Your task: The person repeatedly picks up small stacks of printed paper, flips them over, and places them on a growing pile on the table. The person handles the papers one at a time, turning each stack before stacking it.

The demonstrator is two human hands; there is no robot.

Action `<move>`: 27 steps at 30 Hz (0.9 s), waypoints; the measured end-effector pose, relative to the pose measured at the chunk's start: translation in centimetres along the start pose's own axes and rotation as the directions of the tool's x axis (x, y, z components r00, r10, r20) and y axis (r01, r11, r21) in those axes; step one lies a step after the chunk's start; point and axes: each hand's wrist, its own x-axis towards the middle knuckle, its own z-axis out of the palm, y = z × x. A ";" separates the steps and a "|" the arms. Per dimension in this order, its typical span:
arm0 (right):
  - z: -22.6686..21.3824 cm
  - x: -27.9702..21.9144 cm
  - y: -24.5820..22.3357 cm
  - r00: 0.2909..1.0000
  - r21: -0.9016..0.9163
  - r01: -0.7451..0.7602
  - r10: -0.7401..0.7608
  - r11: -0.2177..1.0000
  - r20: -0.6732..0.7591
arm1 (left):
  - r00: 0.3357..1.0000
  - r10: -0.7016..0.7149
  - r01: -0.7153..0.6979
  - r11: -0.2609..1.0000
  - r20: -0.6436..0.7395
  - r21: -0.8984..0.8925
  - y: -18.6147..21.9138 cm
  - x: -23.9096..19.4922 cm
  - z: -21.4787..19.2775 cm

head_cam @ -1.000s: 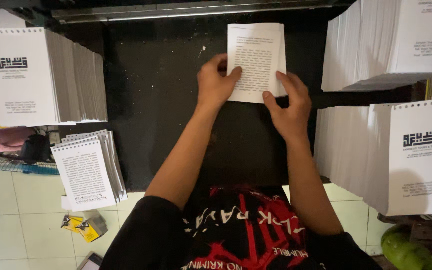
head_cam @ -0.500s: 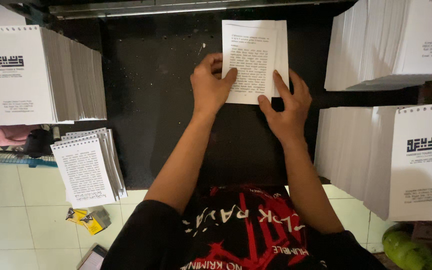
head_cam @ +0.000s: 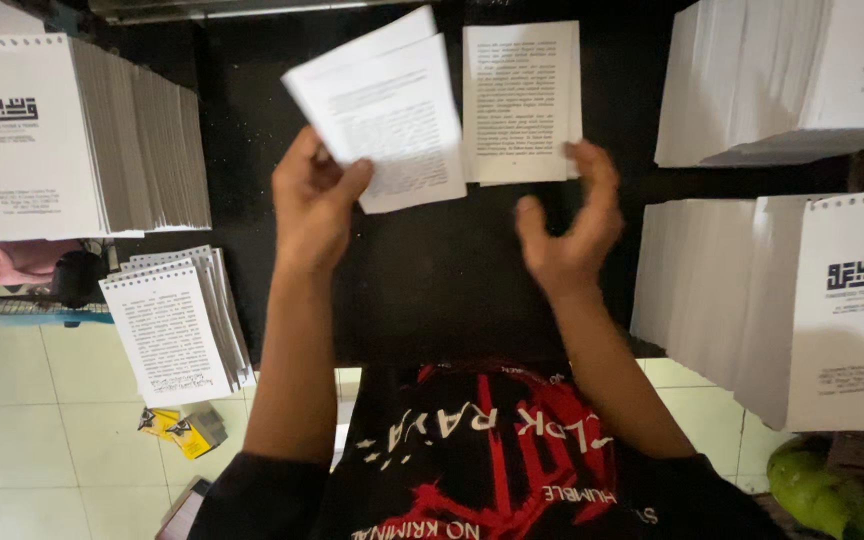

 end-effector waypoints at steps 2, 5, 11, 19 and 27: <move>2.4 -0.8 -1.5 0.997 0.141 -0.035 0.025 0.989 0.075 | 1.000 -0.008 0.009 0.999 0.008 -0.030 -2.6 -2.4 -3.1; 5.7 -2.0 -2.9 0.971 0.313 -0.133 0.060 0.941 0.231 | 0.999 -0.024 0.028 0.995 0.045 -0.094 -1.7 -5.3 -3.8; 8.0 -3.4 -4.5 0.904 0.287 -0.257 0.125 0.923 0.408 | 0.996 -0.055 0.059 0.996 0.071 -0.063 0.2 -7.7 -1.5; 8.9 -4.8 -3.5 0.929 0.318 -0.236 0.117 0.918 0.352 | 0.995 0.086 -0.083 0.993 0.047 -0.080 1.2 -8.8 -0.9; 9.7 -5.7 -1.6 0.936 0.251 -0.183 0.090 0.951 0.341 | 0.995 0.093 -0.090 0.993 0.040 -0.073 -0.9 -9.0 -1.4</move>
